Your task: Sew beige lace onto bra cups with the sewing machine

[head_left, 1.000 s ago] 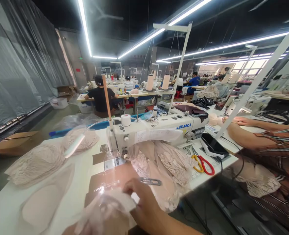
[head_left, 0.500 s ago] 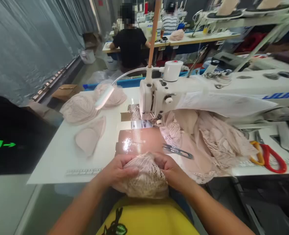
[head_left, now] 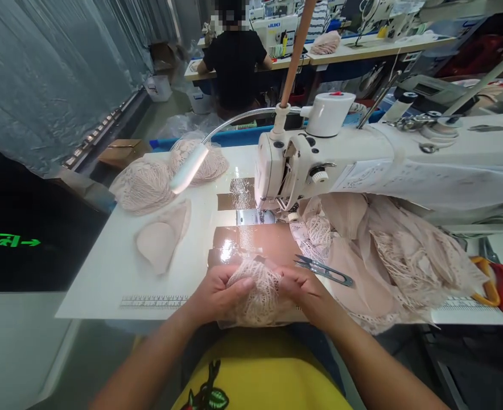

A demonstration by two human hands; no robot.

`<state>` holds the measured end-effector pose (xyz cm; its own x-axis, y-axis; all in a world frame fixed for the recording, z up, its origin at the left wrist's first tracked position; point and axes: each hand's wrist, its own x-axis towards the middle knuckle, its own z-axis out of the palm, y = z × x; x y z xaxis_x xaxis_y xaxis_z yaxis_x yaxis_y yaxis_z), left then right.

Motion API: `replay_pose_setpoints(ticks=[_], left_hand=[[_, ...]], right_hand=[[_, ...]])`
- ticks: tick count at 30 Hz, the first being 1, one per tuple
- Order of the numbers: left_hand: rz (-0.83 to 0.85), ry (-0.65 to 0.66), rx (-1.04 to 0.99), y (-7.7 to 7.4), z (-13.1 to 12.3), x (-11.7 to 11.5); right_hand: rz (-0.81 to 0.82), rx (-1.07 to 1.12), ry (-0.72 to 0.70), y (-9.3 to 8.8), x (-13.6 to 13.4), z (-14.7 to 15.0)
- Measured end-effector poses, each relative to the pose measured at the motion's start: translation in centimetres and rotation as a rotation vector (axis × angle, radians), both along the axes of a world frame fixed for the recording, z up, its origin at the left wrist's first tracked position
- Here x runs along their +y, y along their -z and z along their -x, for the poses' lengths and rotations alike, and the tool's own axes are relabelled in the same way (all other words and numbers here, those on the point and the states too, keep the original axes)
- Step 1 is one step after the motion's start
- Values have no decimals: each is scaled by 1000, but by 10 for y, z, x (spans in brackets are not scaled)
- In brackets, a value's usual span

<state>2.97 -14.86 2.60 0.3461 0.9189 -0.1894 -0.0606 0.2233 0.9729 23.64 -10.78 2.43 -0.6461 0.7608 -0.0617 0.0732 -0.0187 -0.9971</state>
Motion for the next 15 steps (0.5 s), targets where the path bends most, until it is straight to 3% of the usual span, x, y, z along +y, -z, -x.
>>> replay_pose_setpoints(ticks=[3, 6, 9, 11, 13, 15], left_hand=[[147, -44, -169, 3, 1, -2], [328, -162, -576, 9, 4, -12], [400, -149, -847, 12, 0, -24], [420, -122, -846, 11, -8, -27], [416, -179, -775, 7, -20, -26], [405, -279, -706, 6, -29, -22]], right_hand=[[42, 8, 101, 2, -2, 2], [103, 149, 319, 7, -3, 2], [75, 202, 410, 7, -3, 5], [-2, 158, 387, 5, -3, 14], [-25, 127, 358, 2, -4, 24], [103, 162, 353, 1, -5, 33]])
